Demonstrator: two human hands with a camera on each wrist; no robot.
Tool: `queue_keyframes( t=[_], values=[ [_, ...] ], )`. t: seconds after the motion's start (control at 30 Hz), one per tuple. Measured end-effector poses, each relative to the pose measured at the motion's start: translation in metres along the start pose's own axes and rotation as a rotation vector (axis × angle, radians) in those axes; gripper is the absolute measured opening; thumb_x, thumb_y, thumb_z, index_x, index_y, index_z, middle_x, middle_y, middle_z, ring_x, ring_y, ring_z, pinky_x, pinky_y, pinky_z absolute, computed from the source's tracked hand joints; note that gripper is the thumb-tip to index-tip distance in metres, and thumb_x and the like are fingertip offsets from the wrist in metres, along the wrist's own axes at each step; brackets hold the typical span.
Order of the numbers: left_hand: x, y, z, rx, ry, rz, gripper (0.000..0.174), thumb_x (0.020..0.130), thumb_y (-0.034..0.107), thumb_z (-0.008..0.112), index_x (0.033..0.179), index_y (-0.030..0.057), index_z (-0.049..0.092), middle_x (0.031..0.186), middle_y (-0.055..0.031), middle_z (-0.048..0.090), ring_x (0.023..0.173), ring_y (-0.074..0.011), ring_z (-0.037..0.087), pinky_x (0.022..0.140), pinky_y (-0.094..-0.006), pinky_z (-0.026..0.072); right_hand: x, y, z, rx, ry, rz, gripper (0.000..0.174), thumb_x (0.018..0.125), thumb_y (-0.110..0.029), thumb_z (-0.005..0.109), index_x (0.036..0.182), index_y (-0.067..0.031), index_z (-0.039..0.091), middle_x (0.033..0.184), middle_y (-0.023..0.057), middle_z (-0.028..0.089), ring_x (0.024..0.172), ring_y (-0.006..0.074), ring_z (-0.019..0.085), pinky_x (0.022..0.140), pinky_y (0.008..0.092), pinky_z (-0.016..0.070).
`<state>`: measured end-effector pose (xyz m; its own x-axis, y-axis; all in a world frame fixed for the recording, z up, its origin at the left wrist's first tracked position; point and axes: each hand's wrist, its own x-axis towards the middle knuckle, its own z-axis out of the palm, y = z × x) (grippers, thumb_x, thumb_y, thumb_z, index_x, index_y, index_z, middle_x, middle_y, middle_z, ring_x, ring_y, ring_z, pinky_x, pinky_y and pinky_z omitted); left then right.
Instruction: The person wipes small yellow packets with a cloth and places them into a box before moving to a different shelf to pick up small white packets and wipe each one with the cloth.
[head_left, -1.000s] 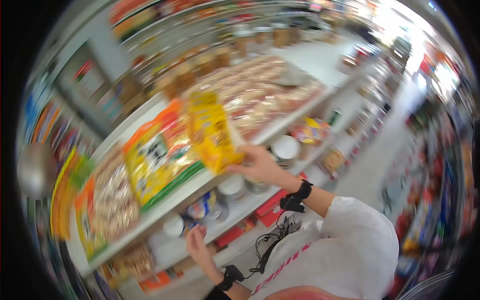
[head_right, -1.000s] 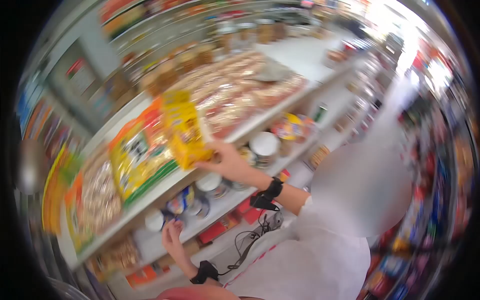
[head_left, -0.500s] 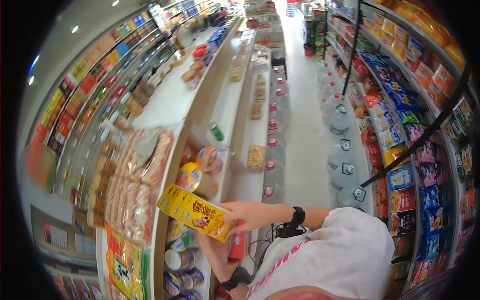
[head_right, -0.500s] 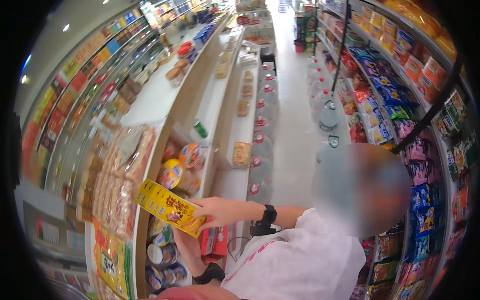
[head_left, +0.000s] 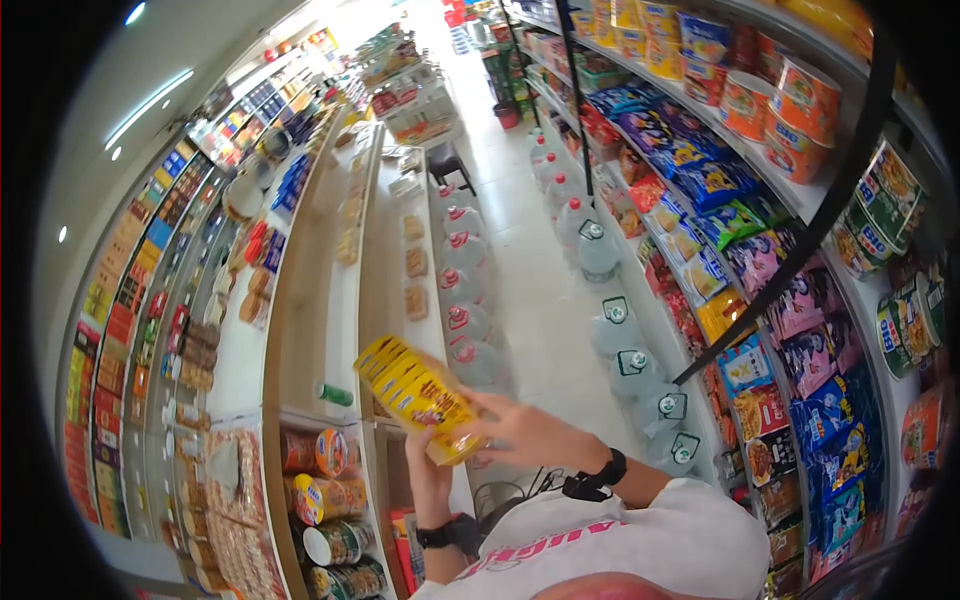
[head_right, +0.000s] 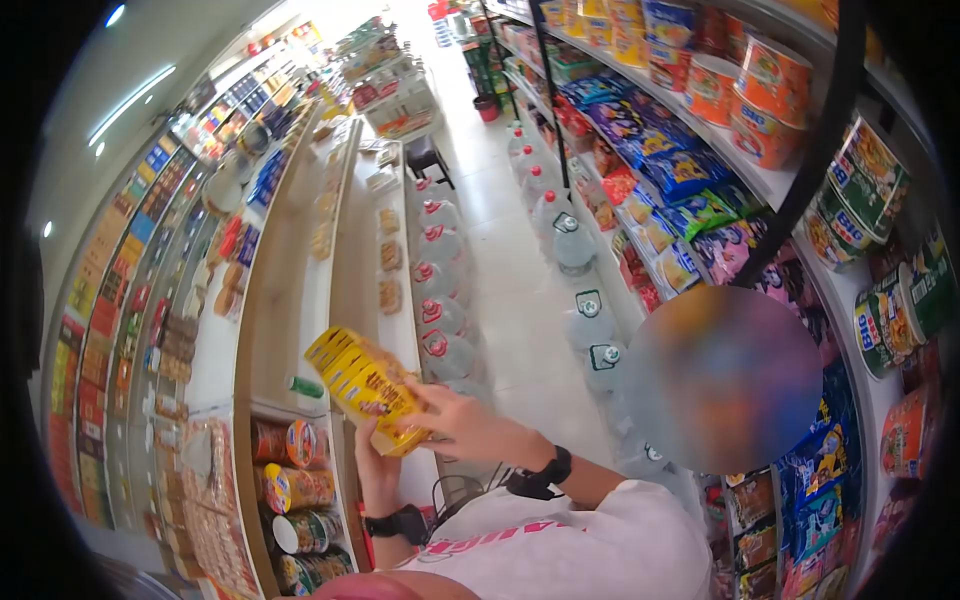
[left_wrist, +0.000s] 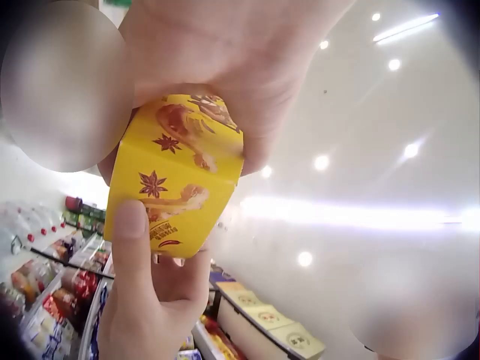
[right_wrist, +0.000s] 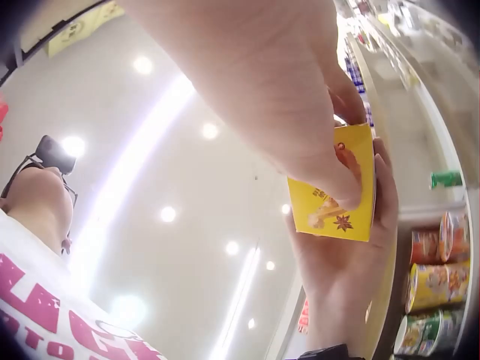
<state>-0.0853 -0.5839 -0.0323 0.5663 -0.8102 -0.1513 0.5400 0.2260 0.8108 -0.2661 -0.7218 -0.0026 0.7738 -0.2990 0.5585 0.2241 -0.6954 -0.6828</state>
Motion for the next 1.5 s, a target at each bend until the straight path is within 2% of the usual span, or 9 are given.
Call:
queue_keyframes(
  t=[0.17, 0.27, 0.43, 0.5, 0.7, 0.87, 1.2, 1.4, 1.5],
  values=[
    [0.062, -0.028, 0.063, 0.038, -0.105, -0.243, 0.055, 0.094, 0.020, 0.059, 0.145, 0.0052, 0.043, 0.139, -0.0120, 0.058, 0.127, -0.0286, 0.058, 0.108, -0.0465, 0.0476, -0.019, 0.010, -0.066, 0.074, 0.226, 0.295, 0.067, 0.090, -0.019, 0.075, 0.151, -0.0119, 0.046, 0.143, 0.0242, 0.053, 0.125, 0.0392, 0.058, 0.104, 0.0418, 0.0493],
    [0.115, -0.053, 0.067, 0.059, -0.198, -0.247, 0.056, 0.094, 0.020, 0.059, 0.145, 0.0053, 0.043, 0.138, -0.0123, 0.058, 0.127, -0.0284, 0.058, 0.107, -0.0471, 0.0480, -0.022, 0.040, -0.084, 0.015, 0.306, 0.431, 0.062, 0.088, -0.019, 0.077, 0.142, -0.0019, 0.052, 0.134, 0.0190, 0.061, 0.118, 0.0316, 0.064, 0.100, 0.0391, 0.0517],
    [0.182, -0.047, 0.096, 0.070, -0.148, -0.321, 0.034, 0.093, 0.014, 0.063, 0.125, 0.0055, 0.054, 0.122, -0.0035, 0.059, 0.120, -0.0221, 0.058, 0.103, -0.0406, 0.0484, 0.001, 0.094, -0.105, -0.103, 0.393, 0.520, 0.047, 0.095, -0.023, 0.069, 0.134, -0.0008, 0.057, 0.121, 0.0198, 0.067, 0.109, 0.0334, 0.067, 0.092, 0.0402, 0.0535],
    [0.218, -0.048, 0.096, 0.102, -0.184, -0.291, 0.039, 0.093, 0.015, 0.064, 0.128, 0.0052, 0.053, 0.124, -0.0065, 0.058, 0.117, -0.0241, 0.061, 0.098, -0.0389, 0.0519, 0.020, 0.124, -0.107, -0.101, 0.414, 0.531, 0.044, 0.097, -0.028, 0.068, 0.130, -0.0010, 0.059, 0.114, 0.0212, 0.068, 0.105, 0.0369, 0.068, 0.090, 0.0423, 0.0544],
    [0.359, -0.030, 0.095, 0.254, -0.421, -0.172, 0.055, 0.089, 0.013, 0.071, 0.137, 0.0028, 0.046, 0.128, -0.0105, 0.057, 0.117, -0.0255, 0.060, 0.100, -0.0411, 0.0512, 0.120, 0.201, -0.124, -0.156, 0.353, 0.722, 0.046, 0.098, -0.033, 0.066, 0.130, -0.0002, 0.060, 0.111, 0.0208, 0.071, 0.103, 0.0370, 0.069, 0.088, 0.0411, 0.0545],
    [0.456, -0.020, 0.108, 0.294, -0.534, -0.222, 0.062, 0.088, 0.007, 0.070, 0.142, 0.0004, 0.041, 0.135, -0.0116, 0.055, 0.124, -0.0273, 0.057, 0.107, -0.0435, 0.0469, 0.200, 0.253, -0.138, -0.201, 0.181, 0.783, 0.067, 0.096, -0.043, 0.065, 0.143, -0.0015, 0.041, 0.102, 0.0243, 0.069, 0.088, 0.0429, 0.068, 0.077, 0.0482, 0.0554],
    [0.626, -0.054, 0.164, 0.198, -0.523, -0.653, 0.049, 0.096, 0.019, 0.059, 0.141, 0.0051, 0.047, 0.134, -0.0104, 0.059, 0.124, -0.0275, 0.058, 0.106, -0.0482, 0.0464, 0.264, 0.378, -0.188, -0.276, 0.265, 1.055, 0.034, 0.100, -0.031, 0.049, 0.108, 0.0018, 0.055, 0.083, 0.0262, 0.069, 0.079, 0.0441, 0.069, 0.070, 0.0520, 0.0547],
    [0.726, -0.081, 0.229, 0.356, -0.506, -0.741, 0.052, 0.094, 0.021, 0.059, 0.141, 0.0037, 0.047, 0.136, -0.0117, 0.058, 0.125, -0.0300, 0.058, 0.107, -0.0491, 0.0451, 0.284, 0.477, -0.236, -0.240, 0.386, 1.055, 0.039, 0.101, -0.037, 0.050, 0.104, 0.0013, 0.058, 0.084, 0.0260, 0.070, 0.080, 0.0446, 0.069, 0.073, 0.0525, 0.0543],
    [0.789, -0.109, 0.249, 0.342, -0.691, -0.783, 0.056, 0.091, 0.019, 0.059, 0.143, 0.0027, 0.045, 0.136, -0.0132, 0.058, 0.126, -0.0310, 0.057, 0.107, -0.0497, 0.0448, 0.288, 0.508, -0.258, -0.288, 0.501, 1.067, 0.042, 0.101, -0.040, 0.052, 0.102, 0.0010, 0.058, 0.084, 0.0255, 0.070, 0.081, 0.0444, 0.069, 0.073, 0.0525, 0.0543]
  ],
)
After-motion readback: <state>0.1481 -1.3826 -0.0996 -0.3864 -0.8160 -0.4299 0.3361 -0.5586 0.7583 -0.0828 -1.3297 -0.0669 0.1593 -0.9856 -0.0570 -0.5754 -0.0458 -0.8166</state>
